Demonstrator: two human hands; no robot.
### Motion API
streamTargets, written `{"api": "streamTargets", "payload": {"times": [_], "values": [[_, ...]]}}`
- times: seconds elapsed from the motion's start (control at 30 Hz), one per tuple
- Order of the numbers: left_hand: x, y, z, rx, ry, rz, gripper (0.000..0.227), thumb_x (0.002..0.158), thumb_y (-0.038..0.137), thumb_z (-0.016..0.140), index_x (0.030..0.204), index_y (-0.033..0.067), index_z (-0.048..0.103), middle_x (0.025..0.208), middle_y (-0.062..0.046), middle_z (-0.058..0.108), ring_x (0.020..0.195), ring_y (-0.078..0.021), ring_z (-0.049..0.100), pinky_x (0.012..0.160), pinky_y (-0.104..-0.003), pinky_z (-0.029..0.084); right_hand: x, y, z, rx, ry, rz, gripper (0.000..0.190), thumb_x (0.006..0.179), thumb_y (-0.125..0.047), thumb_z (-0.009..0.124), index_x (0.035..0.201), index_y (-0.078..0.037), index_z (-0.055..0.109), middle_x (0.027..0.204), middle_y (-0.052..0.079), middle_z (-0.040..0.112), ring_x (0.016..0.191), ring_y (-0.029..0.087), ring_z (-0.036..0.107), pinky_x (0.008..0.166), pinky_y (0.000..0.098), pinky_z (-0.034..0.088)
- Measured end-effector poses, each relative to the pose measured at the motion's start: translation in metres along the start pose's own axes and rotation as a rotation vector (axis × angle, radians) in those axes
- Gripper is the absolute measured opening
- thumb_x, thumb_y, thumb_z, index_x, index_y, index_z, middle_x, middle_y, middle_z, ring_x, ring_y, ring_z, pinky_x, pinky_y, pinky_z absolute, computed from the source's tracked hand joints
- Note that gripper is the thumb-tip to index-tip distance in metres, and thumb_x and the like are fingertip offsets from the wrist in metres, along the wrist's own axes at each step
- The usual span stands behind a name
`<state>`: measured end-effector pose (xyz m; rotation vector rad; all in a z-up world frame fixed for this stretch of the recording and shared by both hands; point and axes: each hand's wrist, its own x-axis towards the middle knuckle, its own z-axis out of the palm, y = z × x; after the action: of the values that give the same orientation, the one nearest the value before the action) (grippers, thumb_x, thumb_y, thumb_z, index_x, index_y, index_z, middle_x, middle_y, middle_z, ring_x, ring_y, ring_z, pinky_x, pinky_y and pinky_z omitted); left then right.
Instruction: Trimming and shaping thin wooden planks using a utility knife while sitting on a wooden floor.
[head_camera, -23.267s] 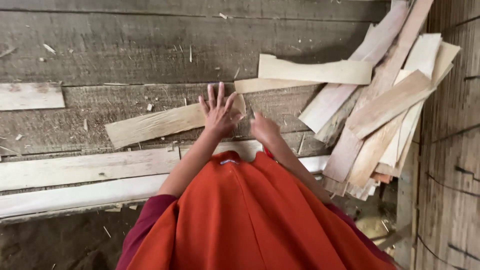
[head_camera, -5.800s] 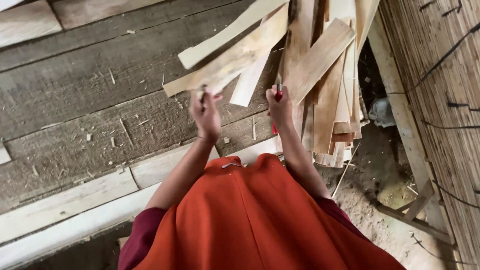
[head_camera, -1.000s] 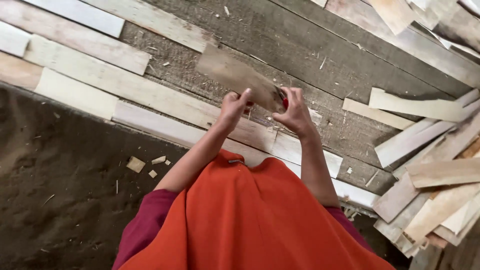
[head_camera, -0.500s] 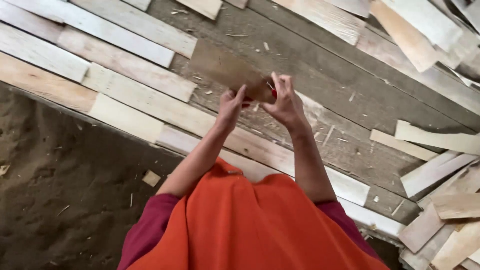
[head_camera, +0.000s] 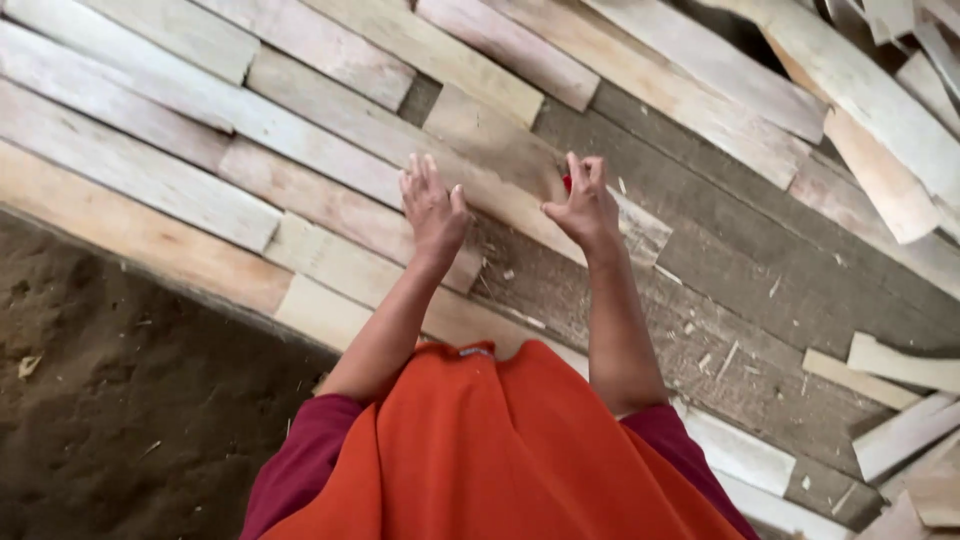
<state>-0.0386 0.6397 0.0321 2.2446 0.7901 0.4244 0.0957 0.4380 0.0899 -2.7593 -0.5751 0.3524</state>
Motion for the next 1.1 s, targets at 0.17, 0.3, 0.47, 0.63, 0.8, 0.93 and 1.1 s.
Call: {"api": "streamTargets", "payload": {"times": [0.17,0.3,0.47,0.63,0.8,0.93,1.1], "values": [[0.056,-0.014,0.011,0.099,-0.116,-0.169,0.076,0.105,0.034,0.055,0.165,0.0069,0.016,0.171,-0.021,0.004,0.154,-0.0509,-0.001,0.120,-0.072,0.008,0.031,-0.030,0.009,-0.023,-0.070,0.043,0.093,0.067,-0.031,0.080,0.151,-0.017,0.042,0.141,0.010,0.041,0.110,0.048,0.066,0.092,0.0634,0.057],[0.080,-0.033,0.025,0.210,-0.108,-0.076,0.070,0.110,0.039,0.045,0.165,0.0052,0.017,0.171,-0.020,-0.004,0.153,-0.0521,-0.007,0.118,-0.076,0.002,0.047,-0.039,0.018,-0.042,-0.109,0.068,0.093,0.068,-0.033,0.080,0.152,-0.019,0.042,0.140,0.010,0.041,0.109,0.049,0.067,0.093,0.0642,0.057],[0.089,-0.029,0.033,0.260,-0.215,-0.095,0.071,0.110,0.046,0.042,0.167,0.0163,0.010,0.171,-0.012,-0.013,0.153,-0.0440,-0.016,0.117,-0.072,-0.008,0.060,-0.048,0.018,-0.035,-0.151,0.072,0.094,0.071,-0.033,0.080,0.154,-0.016,0.039,0.143,0.011,0.038,0.112,0.052,0.065,0.093,0.0642,0.056],[0.089,-0.033,0.046,0.244,-0.220,-0.012,0.072,0.111,0.049,0.043,0.168,0.0207,0.009,0.171,-0.012,-0.016,0.153,-0.0435,-0.021,0.115,-0.074,-0.010,0.067,-0.044,0.024,-0.040,-0.151,0.061,0.093,0.071,-0.034,0.080,0.154,-0.017,0.040,0.144,0.011,0.039,0.111,0.052,0.065,0.092,0.0645,0.056],[0.089,-0.041,0.059,0.269,-0.183,0.045,0.076,0.109,0.055,0.044,0.168,0.0185,0.012,0.172,-0.017,-0.009,0.154,-0.0488,-0.015,0.115,-0.076,-0.005,0.069,-0.043,0.027,-0.016,-0.142,0.020,0.093,0.073,-0.032,0.081,0.154,-0.013,0.041,0.142,0.013,0.041,0.109,0.055,0.064,0.091,0.0657,0.055],[0.090,-0.041,0.059,0.279,-0.175,0.041,0.076,0.108,0.056,0.045,0.167,0.0186,0.015,0.172,-0.016,-0.007,0.154,-0.0491,-0.012,0.116,-0.077,-0.003,0.071,-0.047,0.023,-0.013,-0.164,0.017,0.093,0.074,-0.031,0.081,0.155,-0.012,0.040,0.143,0.015,0.040,0.110,0.056,0.064,0.091,0.0671,0.054],[0.090,-0.041,0.062,0.296,-0.163,0.045,0.075,0.108,0.057,0.044,0.167,0.0192,0.017,0.172,-0.016,-0.004,0.154,-0.0492,-0.009,0.116,-0.076,-0.003,0.071,-0.047,0.022,-0.025,-0.180,0.025,0.095,0.074,-0.032,0.082,0.156,-0.011,0.039,0.145,0.015,0.040,0.109,0.057,0.064,0.091,0.0684,0.054]]}}
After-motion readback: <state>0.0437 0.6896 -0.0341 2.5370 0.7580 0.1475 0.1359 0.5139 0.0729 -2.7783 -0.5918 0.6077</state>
